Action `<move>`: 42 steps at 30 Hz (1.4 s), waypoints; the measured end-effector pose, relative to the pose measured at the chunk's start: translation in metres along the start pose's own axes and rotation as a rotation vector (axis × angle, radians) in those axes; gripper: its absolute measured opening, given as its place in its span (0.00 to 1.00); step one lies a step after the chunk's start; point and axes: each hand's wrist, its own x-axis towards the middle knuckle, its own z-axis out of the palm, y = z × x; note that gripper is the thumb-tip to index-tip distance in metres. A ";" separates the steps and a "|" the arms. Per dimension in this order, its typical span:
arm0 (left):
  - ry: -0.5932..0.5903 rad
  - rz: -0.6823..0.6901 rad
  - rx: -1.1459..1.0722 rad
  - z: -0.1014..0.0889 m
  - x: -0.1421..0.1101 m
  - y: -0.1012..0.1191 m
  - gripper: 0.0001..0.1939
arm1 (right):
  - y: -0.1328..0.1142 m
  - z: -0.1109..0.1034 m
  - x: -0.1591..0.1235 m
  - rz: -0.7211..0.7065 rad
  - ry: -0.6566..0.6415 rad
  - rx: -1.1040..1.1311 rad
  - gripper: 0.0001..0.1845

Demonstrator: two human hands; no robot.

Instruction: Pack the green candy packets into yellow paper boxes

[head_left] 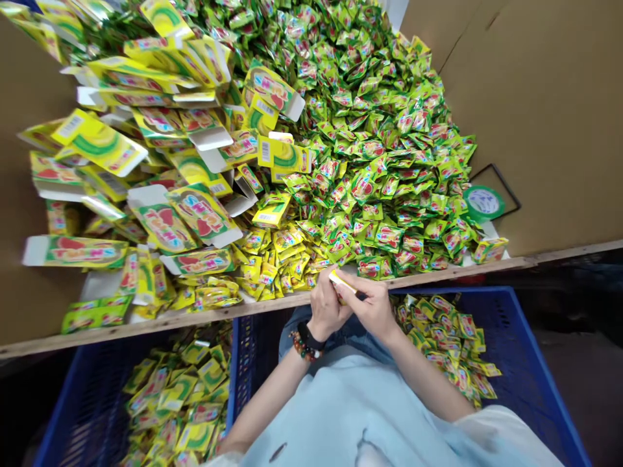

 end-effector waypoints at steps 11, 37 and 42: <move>0.010 -0.018 -0.082 -0.004 0.000 0.001 0.26 | 0.014 0.005 0.000 -0.387 -0.013 -0.139 0.23; 0.126 -0.060 0.385 -0.074 0.046 -0.016 0.15 | 0.010 -0.100 -0.039 -0.006 0.096 -1.002 0.18; -0.001 -0.112 0.675 -0.080 0.076 -0.035 0.10 | 0.022 -0.038 0.020 -0.029 0.189 -0.880 0.20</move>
